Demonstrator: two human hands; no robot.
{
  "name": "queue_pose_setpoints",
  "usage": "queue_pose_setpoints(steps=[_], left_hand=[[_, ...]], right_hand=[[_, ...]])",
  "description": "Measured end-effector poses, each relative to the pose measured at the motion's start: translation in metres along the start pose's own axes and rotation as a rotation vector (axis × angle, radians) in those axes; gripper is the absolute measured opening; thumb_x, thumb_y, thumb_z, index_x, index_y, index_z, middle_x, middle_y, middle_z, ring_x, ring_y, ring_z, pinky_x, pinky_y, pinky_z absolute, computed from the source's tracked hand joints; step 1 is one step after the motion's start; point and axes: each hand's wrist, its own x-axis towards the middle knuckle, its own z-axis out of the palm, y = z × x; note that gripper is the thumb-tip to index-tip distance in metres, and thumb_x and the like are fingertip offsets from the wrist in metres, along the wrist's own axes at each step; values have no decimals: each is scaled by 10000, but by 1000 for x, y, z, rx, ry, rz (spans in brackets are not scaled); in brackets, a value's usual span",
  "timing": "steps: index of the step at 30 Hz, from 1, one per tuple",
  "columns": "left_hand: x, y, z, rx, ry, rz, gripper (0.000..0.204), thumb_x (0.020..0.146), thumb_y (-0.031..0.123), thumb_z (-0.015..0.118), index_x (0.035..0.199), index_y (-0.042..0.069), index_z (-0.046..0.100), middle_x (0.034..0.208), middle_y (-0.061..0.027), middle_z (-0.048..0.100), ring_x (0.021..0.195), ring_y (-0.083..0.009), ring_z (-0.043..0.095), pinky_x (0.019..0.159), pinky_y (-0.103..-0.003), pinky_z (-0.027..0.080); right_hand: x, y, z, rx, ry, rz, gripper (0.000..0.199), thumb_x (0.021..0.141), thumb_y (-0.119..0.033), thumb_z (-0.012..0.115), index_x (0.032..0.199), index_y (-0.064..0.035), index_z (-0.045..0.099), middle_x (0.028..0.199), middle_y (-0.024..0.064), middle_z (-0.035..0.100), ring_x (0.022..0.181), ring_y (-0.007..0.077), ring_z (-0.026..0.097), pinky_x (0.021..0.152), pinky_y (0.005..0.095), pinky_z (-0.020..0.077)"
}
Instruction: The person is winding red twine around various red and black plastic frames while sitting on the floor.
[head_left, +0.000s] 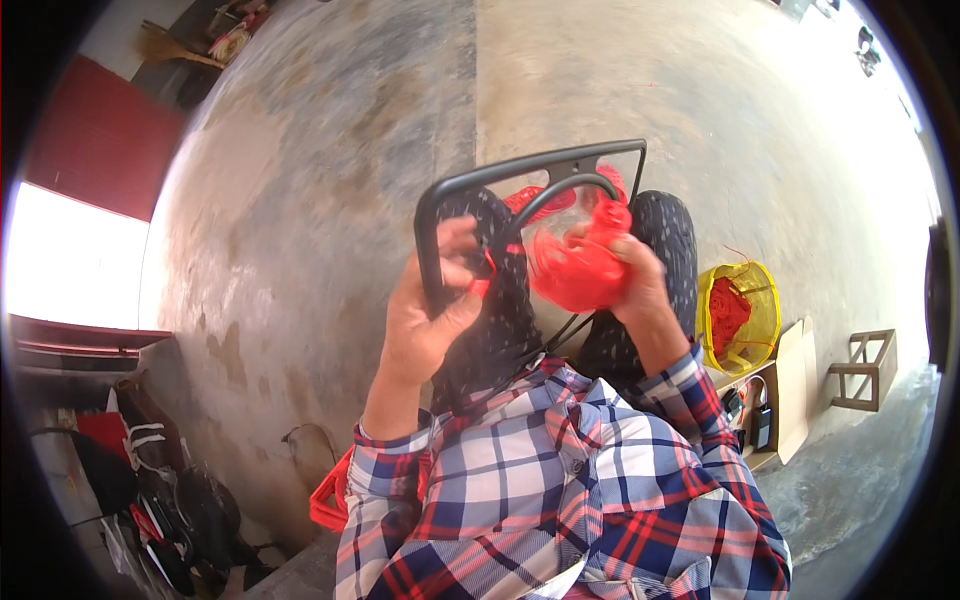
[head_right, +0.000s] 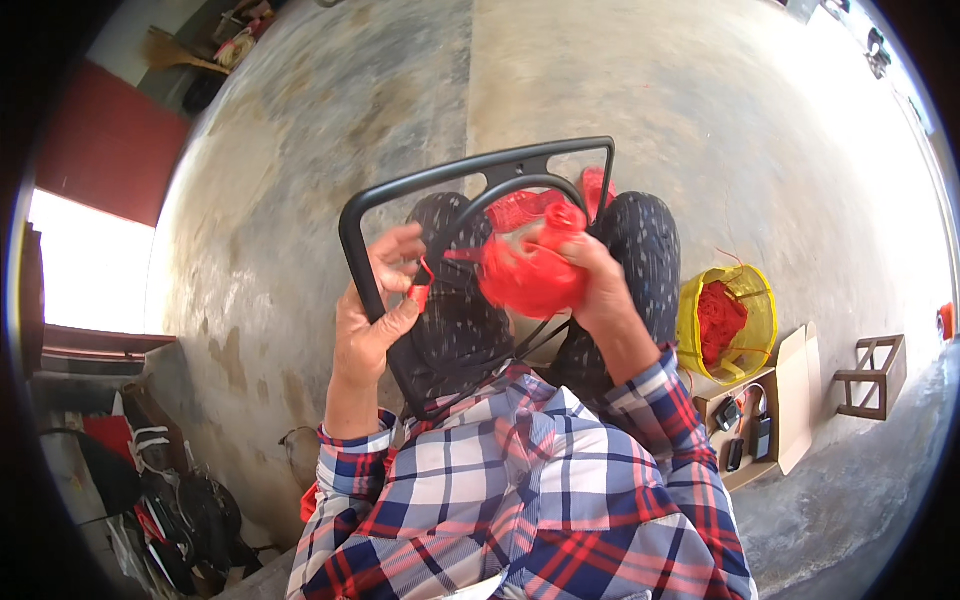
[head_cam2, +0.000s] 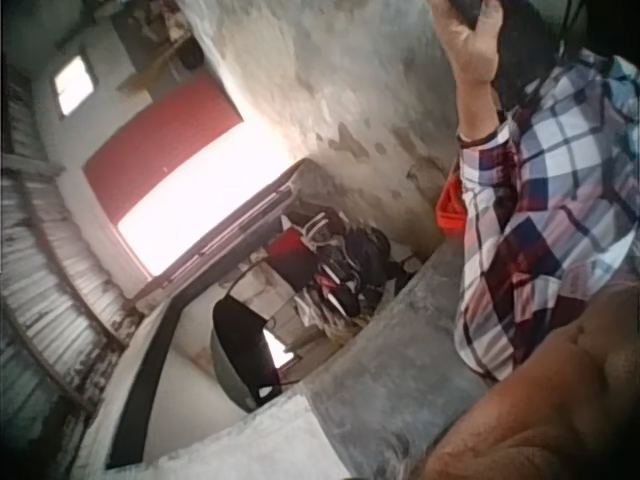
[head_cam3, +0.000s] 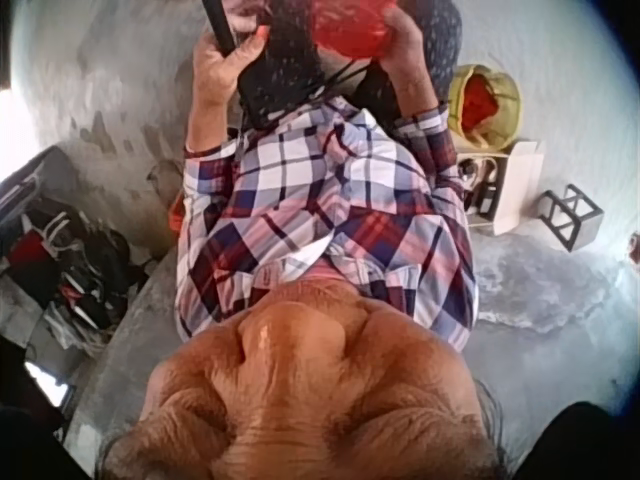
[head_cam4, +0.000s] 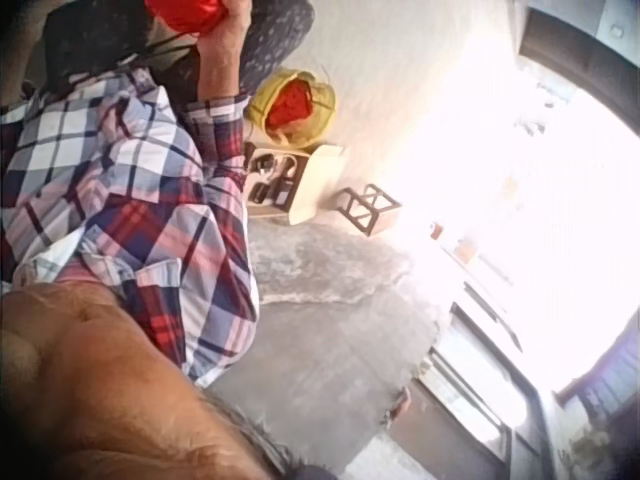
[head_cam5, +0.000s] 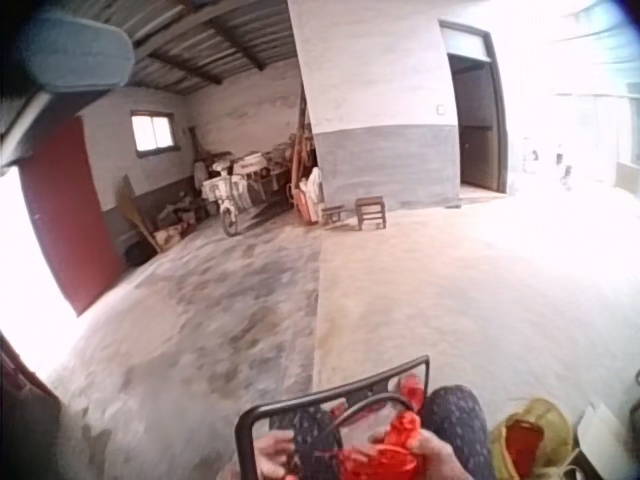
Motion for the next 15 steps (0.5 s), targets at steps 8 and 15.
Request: queue_pose_setpoints(steps=[8, 15], left_hand=[[5, 6, -5, -375, -87, -463, 463, 857, 205, 704, 1215, -1, 494, 764, -124, 645, 673, -180, 622, 640, -301, 506], [1, -14, -10, -558, -13, -396, 315, 870, 87, 668, 1137, 46, 507, 792, -138, 624, 663, -204, 617, 602, -327, 527]], right_hand=[[-45, -26, 34, 111, -774, -37, 518, 684, -375, 739, 940, 37, 557, 936, 242, 615, 742, 332, 642, 677, 416, 526], [-41, -16, 22, 367, -462, 13, 483, 831, -454, 637, 1017, -16, 558, 896, 183, 642, 761, 286, 637, 669, 402, 522]])
